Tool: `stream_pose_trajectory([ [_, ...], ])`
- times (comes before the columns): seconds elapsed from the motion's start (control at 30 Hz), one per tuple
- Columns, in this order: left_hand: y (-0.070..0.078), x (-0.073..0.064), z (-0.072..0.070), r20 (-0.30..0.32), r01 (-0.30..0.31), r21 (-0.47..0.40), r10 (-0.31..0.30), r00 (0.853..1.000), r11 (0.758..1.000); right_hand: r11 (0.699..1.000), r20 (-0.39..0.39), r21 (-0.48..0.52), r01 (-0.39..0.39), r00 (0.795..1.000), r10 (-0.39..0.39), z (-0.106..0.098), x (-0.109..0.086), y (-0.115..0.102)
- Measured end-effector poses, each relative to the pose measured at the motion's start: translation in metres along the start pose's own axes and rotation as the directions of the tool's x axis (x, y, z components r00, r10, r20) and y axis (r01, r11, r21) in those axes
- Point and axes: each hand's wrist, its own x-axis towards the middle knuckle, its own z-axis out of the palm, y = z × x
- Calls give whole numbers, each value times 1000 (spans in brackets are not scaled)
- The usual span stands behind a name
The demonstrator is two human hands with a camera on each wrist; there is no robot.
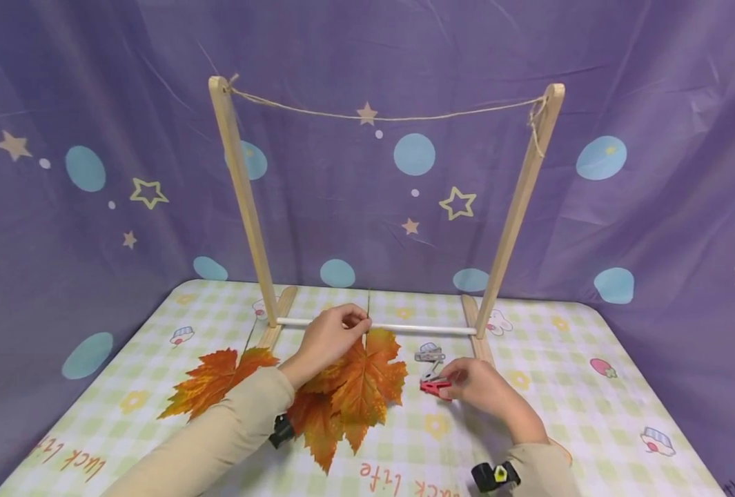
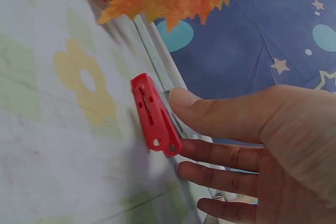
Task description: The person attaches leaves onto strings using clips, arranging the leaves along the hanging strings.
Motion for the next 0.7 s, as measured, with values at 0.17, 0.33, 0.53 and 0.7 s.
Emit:
stream_pose_trajectory([
  [0.17,8,-4,-15,-14,-52,-9,52,999,999,1000,25,15,-20,999,19,3,0,1],
  [0.33,16,-7,-29,6,-71,-67,72,997,995,1000,21,-7,-13,1000,14,4,1,2],
  [0.53,26,-11,-45,18,-92,-76,94,995,993,998,13,-59,-2,1000,3,5,1,3],
  [0.7,33,-13,-58,15,-138,-63,139,990,988,997,18,-80,-10,1000,11,6,1,3],
])
